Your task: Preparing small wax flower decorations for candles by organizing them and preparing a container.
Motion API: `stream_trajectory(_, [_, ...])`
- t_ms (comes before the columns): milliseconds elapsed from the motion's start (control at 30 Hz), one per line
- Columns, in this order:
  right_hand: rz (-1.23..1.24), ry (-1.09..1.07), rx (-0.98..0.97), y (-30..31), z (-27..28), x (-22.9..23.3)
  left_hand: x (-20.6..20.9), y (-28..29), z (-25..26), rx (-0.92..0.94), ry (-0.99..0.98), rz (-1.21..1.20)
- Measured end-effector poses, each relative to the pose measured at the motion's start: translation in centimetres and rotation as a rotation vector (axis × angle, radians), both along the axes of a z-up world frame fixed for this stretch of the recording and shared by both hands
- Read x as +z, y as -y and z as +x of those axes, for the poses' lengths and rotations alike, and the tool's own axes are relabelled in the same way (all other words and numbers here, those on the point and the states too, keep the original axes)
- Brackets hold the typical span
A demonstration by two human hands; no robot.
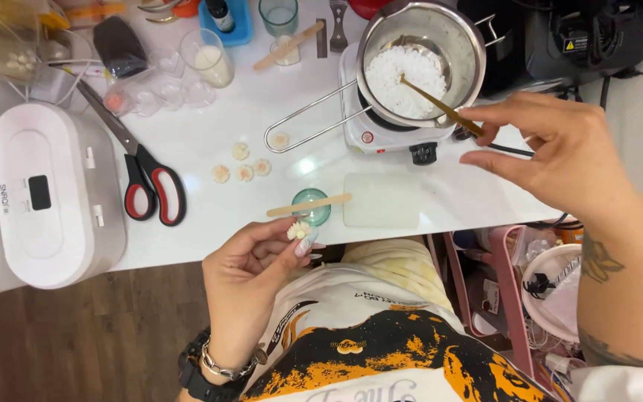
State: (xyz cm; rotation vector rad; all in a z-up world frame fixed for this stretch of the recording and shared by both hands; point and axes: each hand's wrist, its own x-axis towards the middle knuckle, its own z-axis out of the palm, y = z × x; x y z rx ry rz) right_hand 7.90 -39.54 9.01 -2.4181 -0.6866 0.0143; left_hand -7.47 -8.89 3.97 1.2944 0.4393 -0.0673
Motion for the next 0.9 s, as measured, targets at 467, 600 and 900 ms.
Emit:
stream_trajectory(467, [0.253, 0.083, -0.093, 1.4, 1.7, 0.8, -0.2, -0.7, -2.5, 0.039, 0.016, 0.05])
stream_trajectory(600, [0.268, 0.033, -0.176, -1.1, 1.7, 1.3, -0.5, -0.8, -2.0, 0.068, -0.025, 0.059])
stream_trajectory(900, [0.423, 0.124, -0.154, 2.6, 5.2, -2.3, -1.2, -0.2, -0.4, 0.064, -0.101, 0.104])
